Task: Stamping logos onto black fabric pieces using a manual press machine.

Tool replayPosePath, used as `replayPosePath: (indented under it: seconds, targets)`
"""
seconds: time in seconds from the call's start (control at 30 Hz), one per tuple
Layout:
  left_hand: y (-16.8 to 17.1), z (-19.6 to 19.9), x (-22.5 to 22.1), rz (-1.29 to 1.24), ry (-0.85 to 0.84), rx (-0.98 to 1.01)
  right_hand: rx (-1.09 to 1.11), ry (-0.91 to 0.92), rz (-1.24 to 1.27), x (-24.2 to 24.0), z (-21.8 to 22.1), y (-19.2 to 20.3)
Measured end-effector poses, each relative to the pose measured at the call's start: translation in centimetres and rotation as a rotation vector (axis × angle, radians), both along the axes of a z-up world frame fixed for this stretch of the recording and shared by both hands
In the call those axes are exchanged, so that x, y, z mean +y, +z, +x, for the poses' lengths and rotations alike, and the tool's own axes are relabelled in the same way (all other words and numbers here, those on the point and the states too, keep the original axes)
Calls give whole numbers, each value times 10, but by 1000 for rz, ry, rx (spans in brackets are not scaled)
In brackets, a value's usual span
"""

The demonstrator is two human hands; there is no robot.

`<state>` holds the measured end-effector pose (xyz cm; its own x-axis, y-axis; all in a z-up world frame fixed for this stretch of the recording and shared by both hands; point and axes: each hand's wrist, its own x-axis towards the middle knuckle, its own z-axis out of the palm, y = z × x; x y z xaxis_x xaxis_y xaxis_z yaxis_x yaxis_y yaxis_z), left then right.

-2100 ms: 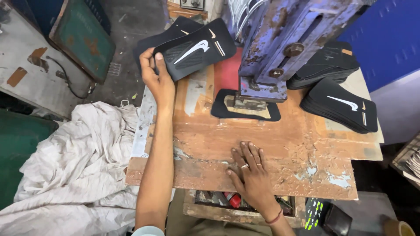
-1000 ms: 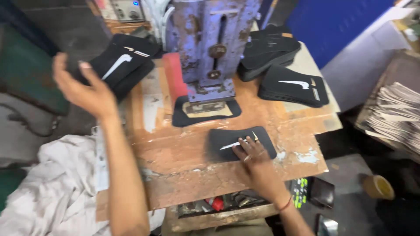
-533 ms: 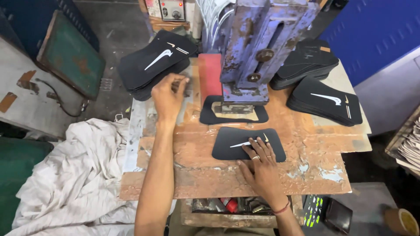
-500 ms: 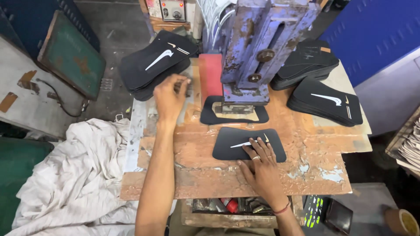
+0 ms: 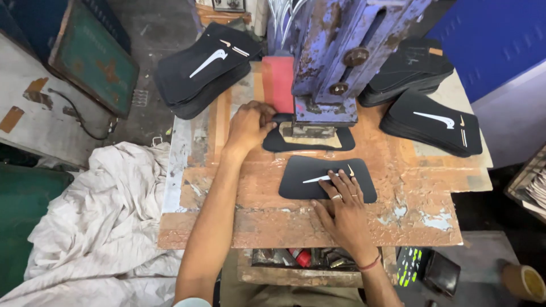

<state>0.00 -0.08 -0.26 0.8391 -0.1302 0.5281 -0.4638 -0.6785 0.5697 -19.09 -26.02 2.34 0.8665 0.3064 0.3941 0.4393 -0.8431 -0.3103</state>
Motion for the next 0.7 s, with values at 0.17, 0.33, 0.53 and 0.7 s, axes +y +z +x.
replayPosePath:
  seconds: [0.17, 0.33, 0.53, 0.7]
  targets:
    - [1, 5, 1, -166, -33, 311, 16, -10, -77, 16, -8, -9]
    - [5, 5, -13, -143, 0, 485, -39, 58, -200, 35, -33, -17]
    - [14, 12, -6, -142, 224, -216, 21, 146, -279, 35, 27, -12]
    - [42, -7, 30, -361, 263, -238, -57, 133, -355, 46, 92, -13]
